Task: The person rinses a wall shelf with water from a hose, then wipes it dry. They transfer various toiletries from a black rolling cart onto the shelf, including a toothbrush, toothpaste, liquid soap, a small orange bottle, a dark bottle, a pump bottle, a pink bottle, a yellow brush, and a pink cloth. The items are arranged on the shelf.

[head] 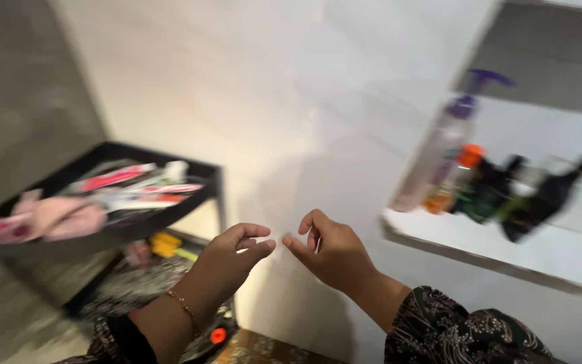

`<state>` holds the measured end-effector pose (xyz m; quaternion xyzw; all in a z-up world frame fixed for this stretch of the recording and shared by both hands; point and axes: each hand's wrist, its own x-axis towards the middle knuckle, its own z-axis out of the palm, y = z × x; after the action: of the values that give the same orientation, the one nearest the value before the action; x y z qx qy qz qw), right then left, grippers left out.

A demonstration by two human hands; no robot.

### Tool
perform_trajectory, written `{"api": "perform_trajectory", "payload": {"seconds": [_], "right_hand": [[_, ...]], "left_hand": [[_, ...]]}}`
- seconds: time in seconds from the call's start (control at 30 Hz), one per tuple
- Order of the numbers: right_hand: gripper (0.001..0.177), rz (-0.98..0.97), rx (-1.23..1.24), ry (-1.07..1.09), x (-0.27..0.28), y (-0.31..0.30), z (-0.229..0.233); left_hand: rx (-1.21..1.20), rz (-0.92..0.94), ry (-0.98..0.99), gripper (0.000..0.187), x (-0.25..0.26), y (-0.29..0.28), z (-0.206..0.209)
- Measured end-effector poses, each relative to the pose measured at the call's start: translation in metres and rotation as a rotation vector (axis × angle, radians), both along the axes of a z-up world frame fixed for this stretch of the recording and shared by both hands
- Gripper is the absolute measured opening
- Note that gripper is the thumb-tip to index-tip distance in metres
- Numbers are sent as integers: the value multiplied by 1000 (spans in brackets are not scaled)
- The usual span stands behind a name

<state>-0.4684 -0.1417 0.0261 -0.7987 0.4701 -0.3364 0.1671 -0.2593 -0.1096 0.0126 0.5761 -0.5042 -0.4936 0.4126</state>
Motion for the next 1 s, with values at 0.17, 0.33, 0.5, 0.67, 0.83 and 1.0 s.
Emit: {"api": "perform_trajectory", "payload": {"seconds": [0.17,0.33,0.5,0.67,0.83,1.0], "right_hand": [[32,220,-98,67,88,13,-19],[29,314,136,212,167,27,-37],[57,394,210,451,226,29,-56],[82,518,187,491,257,9,-83],[85,591,19,496,277,-29,-123],[73,470,-45,752,293,-71,-151]], "left_hand": [[-150,56,-389,42,94,47,-42],[-398,61,-586,48,159,79,-63],[-638,164,-977,73,203,86,-38],[-419,103,-1206,90,222,77,-22],[-505,130,-1265,79,238,57,-40],[-555,154,-1326,79,257,32,-48]]}}
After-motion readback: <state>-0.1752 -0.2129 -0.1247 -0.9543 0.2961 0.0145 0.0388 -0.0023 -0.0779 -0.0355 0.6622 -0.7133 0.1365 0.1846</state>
